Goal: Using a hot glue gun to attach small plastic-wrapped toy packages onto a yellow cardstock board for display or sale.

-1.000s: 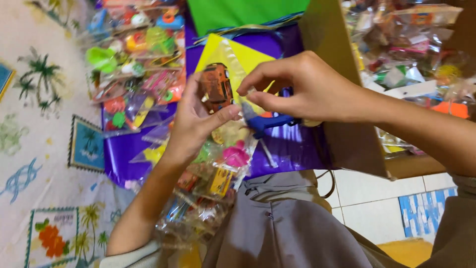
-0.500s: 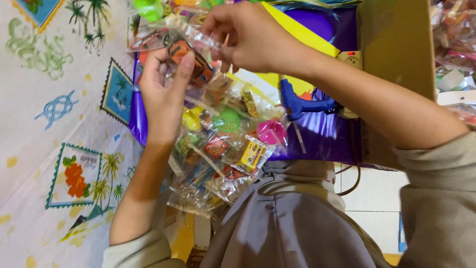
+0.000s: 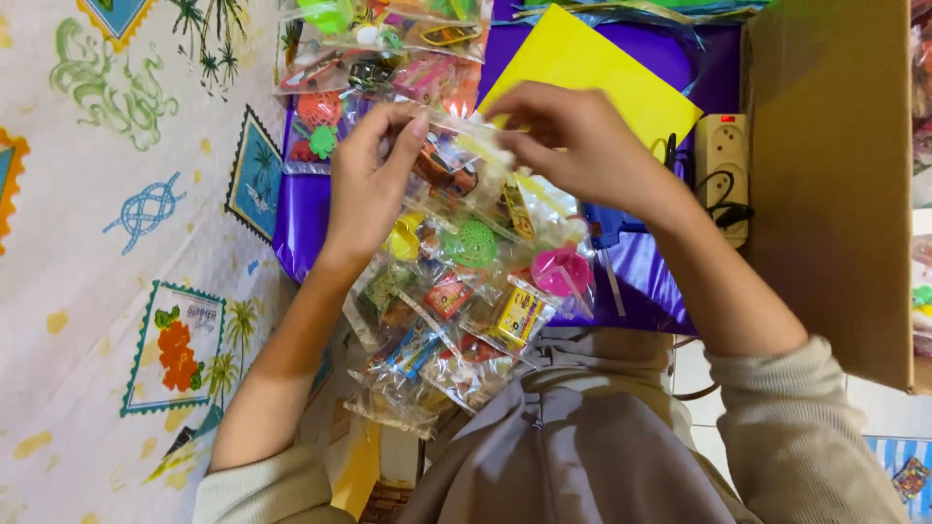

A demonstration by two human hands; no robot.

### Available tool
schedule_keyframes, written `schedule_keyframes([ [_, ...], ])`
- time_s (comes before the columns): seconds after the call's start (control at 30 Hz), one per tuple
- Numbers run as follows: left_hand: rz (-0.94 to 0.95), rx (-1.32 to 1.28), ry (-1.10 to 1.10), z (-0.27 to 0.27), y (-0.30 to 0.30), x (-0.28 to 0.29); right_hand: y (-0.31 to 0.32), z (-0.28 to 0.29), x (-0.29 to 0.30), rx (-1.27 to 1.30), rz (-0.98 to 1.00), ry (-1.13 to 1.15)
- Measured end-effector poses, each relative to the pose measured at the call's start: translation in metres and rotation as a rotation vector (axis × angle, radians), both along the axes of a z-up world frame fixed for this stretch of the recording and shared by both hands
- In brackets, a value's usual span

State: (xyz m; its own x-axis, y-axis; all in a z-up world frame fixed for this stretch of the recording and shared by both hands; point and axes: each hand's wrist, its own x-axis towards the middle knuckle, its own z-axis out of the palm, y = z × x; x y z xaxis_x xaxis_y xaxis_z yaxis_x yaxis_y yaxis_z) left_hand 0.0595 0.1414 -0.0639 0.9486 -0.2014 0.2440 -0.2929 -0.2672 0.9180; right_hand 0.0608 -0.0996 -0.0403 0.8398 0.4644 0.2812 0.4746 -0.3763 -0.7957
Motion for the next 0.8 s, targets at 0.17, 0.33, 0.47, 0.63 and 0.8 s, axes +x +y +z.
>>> schedule_keyframes([
  [0.17, -0.04, 0.063, 0.025, -0.026, -0.011, 0.032, -0.062, -0.031, -0.043, -0.389, -0.24, -0.073],
  [0.33, -0.037, 0.173, 0.046, -0.045, -0.035, 0.061, -0.094, -0.087, -0.077, -0.733, -0.286, -0.074],
  [0.47, -0.005, 0.301, 0.095, -0.061, -0.049, 0.084, -0.095, -0.115, -0.085, -0.869, -0.334, -0.065],
  [0.63, 0.023, 0.652, 0.018, -0.083, -0.065, 0.1, -0.09, -0.134, -0.078, -0.898, -0.416, -0.241],
  [0.8, 0.001, 0.84, -0.133, -0.095, -0.072, 0.101, -0.096, -0.134, -0.075, -0.858, -0.412, -0.279],
])
